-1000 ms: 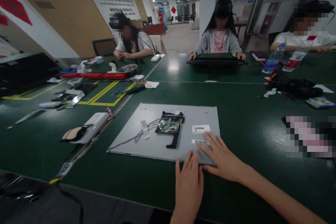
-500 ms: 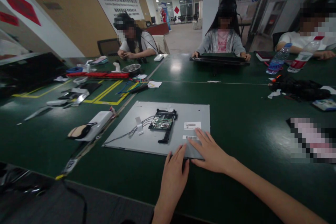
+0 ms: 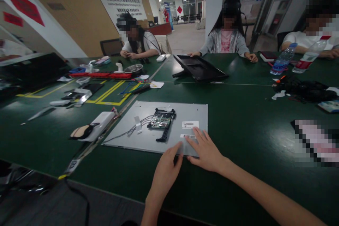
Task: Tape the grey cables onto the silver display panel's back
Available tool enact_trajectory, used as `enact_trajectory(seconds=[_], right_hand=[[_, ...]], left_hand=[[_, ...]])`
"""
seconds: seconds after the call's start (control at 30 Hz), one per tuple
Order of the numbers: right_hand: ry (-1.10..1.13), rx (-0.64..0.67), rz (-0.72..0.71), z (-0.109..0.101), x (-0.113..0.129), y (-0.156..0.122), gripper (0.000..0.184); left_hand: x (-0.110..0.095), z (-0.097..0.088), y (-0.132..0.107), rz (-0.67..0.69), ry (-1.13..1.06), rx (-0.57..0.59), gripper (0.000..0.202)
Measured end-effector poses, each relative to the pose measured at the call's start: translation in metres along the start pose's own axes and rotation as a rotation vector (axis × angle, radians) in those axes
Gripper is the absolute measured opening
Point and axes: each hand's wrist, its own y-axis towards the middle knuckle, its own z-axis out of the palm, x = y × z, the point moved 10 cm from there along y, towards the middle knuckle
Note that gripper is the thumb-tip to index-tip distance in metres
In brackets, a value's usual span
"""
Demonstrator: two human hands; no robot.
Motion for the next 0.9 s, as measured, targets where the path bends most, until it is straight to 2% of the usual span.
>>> enact_trajectory(seconds=[0.17, 0.23, 0.3, 0.43, 0.73, 0.9], right_hand=[[0.022, 0.019, 0.010, -0.001, 0.000, -0.001, 0.076], [0.025, 0.020, 0.013, -0.001, -0.001, -0.001, 0.077], [0.027, 0.021, 0.011, 0.000, -0.001, -0.001, 0.077], [0.033, 0.024, 0.004, 0.001, -0.001, -0.001, 0.077], [0.035, 0.038, 0.024, -0.001, -0.001, -0.002, 0.078], [0.039, 0.056, 0.028, 0.001, -0.002, -0.002, 0.079]], left_hand=[[0.010, -0.046, 0.039, 0.040, 0.160, -0.203, 0.048], [0.023, -0.044, 0.058, 0.060, 0.287, -0.188, 0.052], [0.042, -0.034, 0.074, 0.038, 0.391, -0.117, 0.055], [0.077, -0.021, 0.095, -0.028, 0.507, -0.037, 0.051], [0.113, -0.036, 0.142, -0.102, 0.568, -0.048, 0.046], [0.121, -0.043, 0.153, -0.149, 0.552, -0.082, 0.045]])
